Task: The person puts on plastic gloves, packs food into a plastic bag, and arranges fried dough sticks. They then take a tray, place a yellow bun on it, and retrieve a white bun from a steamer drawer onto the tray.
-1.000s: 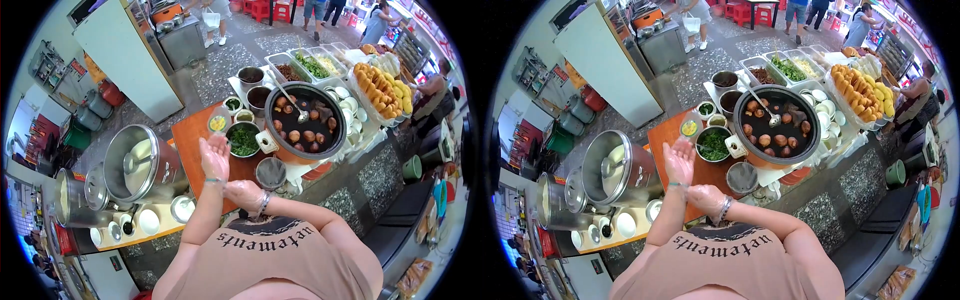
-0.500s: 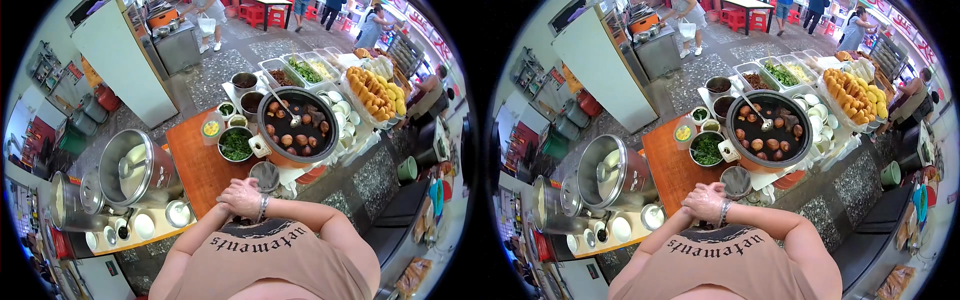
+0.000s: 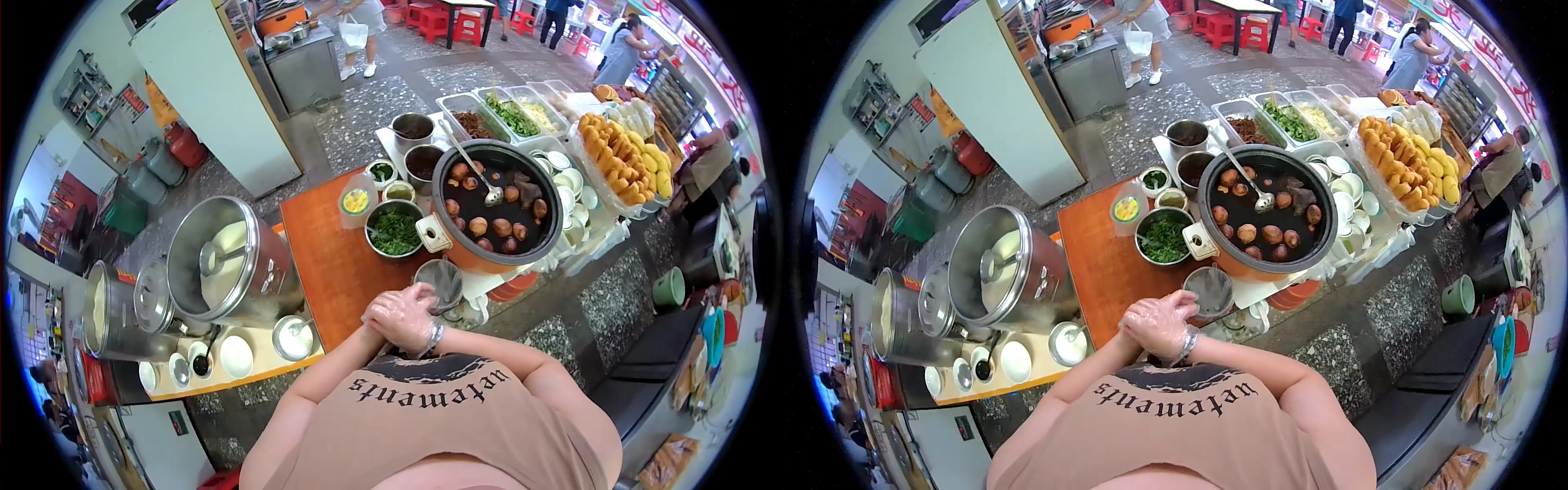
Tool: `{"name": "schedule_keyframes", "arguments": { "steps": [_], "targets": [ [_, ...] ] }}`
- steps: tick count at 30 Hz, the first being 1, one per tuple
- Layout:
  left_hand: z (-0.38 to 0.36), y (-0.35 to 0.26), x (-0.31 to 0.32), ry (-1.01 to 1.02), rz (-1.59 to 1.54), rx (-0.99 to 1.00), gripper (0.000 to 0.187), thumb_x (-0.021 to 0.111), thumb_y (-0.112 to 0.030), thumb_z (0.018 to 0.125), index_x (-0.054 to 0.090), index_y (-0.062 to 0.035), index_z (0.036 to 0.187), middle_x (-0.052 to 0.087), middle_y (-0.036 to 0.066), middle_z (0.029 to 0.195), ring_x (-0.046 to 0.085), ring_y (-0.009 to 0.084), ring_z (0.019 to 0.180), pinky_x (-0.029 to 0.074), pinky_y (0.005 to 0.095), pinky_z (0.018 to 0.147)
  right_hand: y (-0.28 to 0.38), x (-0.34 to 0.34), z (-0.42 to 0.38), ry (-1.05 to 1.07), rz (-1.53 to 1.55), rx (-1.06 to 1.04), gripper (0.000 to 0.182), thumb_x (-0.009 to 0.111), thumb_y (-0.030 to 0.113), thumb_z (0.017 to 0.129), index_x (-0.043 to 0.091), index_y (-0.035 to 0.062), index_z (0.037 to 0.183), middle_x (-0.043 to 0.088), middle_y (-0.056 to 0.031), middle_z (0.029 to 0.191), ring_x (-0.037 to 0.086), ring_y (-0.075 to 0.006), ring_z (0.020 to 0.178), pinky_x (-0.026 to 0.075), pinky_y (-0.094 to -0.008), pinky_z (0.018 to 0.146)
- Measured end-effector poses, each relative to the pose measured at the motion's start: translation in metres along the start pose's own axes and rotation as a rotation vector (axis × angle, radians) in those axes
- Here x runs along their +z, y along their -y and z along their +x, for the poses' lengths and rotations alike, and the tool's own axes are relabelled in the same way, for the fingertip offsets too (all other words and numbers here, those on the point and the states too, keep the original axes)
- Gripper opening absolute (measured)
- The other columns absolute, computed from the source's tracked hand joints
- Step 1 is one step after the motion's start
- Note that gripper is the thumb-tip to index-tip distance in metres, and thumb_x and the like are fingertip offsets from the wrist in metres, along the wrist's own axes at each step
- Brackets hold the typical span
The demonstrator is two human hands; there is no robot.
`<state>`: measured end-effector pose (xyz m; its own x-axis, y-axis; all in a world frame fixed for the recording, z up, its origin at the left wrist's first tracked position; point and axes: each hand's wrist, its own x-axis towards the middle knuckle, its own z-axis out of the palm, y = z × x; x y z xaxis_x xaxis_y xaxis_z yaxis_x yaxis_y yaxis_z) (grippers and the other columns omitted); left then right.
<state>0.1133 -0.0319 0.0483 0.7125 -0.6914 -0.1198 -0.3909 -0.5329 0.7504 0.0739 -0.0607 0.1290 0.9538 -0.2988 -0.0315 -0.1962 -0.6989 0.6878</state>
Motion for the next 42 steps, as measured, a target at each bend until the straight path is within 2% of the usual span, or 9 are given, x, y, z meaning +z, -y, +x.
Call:
{"name": "schedule_keyframes", "arguments": {
  "steps": [6, 8, 10, 13, 17, 20, 24, 31, 42],
  "targets": [
    [0.022, 0.023, 0.013, -0.052, -0.387, 0.092, 0.027, 0.055, -0.028, 0.091, 0.057, -0.0102, 0.112, 0.063, 0.001, 0.097, 0.061, 0.0140, 0.086, 0.049, 0.0304, 0.079, -0.017, 0.041, 0.023, -0.377, 1.276, -0.809, 0.012, 0.060, 0.007, 0.078, 0.061, 0.0011, 0.088, 0.060, -0.0125, 0.082, 0.060, -0.0244, 0.083, 0.046, -0.0330, 0.076],
    [0.040, 0.025, 0.010, -0.425, -1.538, -0.466, 0.025, 0.056, -0.027, 0.091, 0.059, -0.0067, 0.104, 0.063, 0.003, 0.087, 0.058, 0.0119, 0.072, 0.051, 0.0255, 0.070, -0.019, 0.054, 0.027, -0.512, 1.698, -1.161, 0.011, 0.063, 0.008, 0.078, 0.061, 0.0009, 0.087, 0.061, -0.0131, 0.078, 0.061, -0.0243, 0.076, 0.048, -0.0316, 0.071],
    [0.039, 0.033, -0.016, -0.758, -1.697, -0.244, 0.024, 0.052, -0.028, 0.093, 0.059, -0.0075, 0.102, 0.062, 0.003, 0.083, 0.059, 0.0114, 0.073, 0.052, 0.0258, 0.071, -0.029, 0.056, 0.024, -0.505, 1.756, -1.212, 0.018, 0.069, 0.015, 0.076, 0.059, 0.0020, 0.083, 0.060, -0.0127, 0.078, 0.060, -0.0234, 0.074, 0.048, -0.0319, 0.068],
    [0.025, 0.000, -0.072, -1.075, -1.522, -0.115, 0.030, 0.046, -0.032, 0.097, 0.058, -0.0062, 0.105, 0.062, 0.003, 0.090, 0.059, 0.0122, 0.081, 0.051, 0.0275, 0.076, -0.029, 0.058, 0.027, 0.093, 2.107, -0.623, 0.031, 0.075, 0.022, 0.077, 0.058, 0.0048, 0.097, 0.059, -0.0053, 0.078, 0.057, -0.0141, 0.072, 0.047, -0.0298, 0.065],
    [0.028, -0.023, -0.093, -1.003, -1.612, 0.177, 0.042, 0.043, -0.041, 0.097, 0.058, -0.0033, 0.105, 0.062, 0.006, 0.085, 0.058, 0.0164, 0.079, 0.050, 0.0319, 0.075, -0.024, 0.035, 0.010, 0.876, 2.662, -0.720, 0.040, 0.069, 0.023, 0.084, 0.055, 0.0058, 0.118, 0.061, -0.0009, 0.090, 0.055, -0.0100, 0.079, 0.049, -0.0275, 0.070],
    [0.022, -0.042, -0.098, -0.866, -1.857, 0.227, 0.047, 0.042, -0.046, 0.096, 0.058, -0.0026, 0.103, 0.061, 0.007, 0.080, 0.057, 0.0173, 0.077, 0.049, 0.0316, 0.073, -0.016, 0.041, 0.019, 0.916, 2.378, -1.033, 0.035, 0.064, 0.022, 0.087, 0.056, 0.0044, 0.116, 0.063, -0.0022, 0.095, 0.057, -0.0108, 0.083, 0.049, -0.0281, 0.074],
    [0.014, -0.032, -0.107, -0.668, -2.043, 0.300, 0.051, 0.045, -0.044, 0.094, 0.061, 0.0019, 0.109, 0.057, 0.007, 0.079, 0.053, 0.0171, 0.072, 0.048, 0.0300, 0.070, -0.011, 0.049, 0.021, 0.160, 2.120, -1.092, 0.017, 0.055, 0.015, 0.092, 0.060, 0.0032, 0.103, 0.064, -0.0080, 0.084, 0.060, -0.0155, 0.075, 0.049, -0.0294, 0.070],
    [0.001, -0.049, -0.116, -0.652, -2.191, 0.279, 0.054, 0.045, -0.044, 0.093, 0.056, 0.0027, 0.118, 0.054, 0.006, 0.080, 0.049, 0.0159, 0.073, 0.046, 0.0297, 0.069, -0.020, 0.049, 0.026, -0.445, 1.732, -0.905, 0.011, 0.059, 0.013, 0.084, 0.054, 0.0060, 0.076, 0.057, -0.0132, 0.064, 0.059, -0.0332, 0.059, 0.049, -0.0401, 0.052],
    [0.013, -0.014, -0.104, -0.894, -1.970, 0.074, 0.057, 0.040, -0.049, 0.094, 0.057, 0.0012, 0.113, 0.059, 0.008, 0.083, 0.057, 0.0193, 0.080, 0.050, 0.0351, 0.077, -0.036, 0.052, 0.025, -0.325, 1.664, -1.210, 0.002, 0.059, 0.011, 0.083, 0.060, 0.0097, 0.082, 0.051, -0.0101, 0.060, 0.056, -0.0307, 0.053, 0.048, -0.0367, 0.051]
  ]
}}
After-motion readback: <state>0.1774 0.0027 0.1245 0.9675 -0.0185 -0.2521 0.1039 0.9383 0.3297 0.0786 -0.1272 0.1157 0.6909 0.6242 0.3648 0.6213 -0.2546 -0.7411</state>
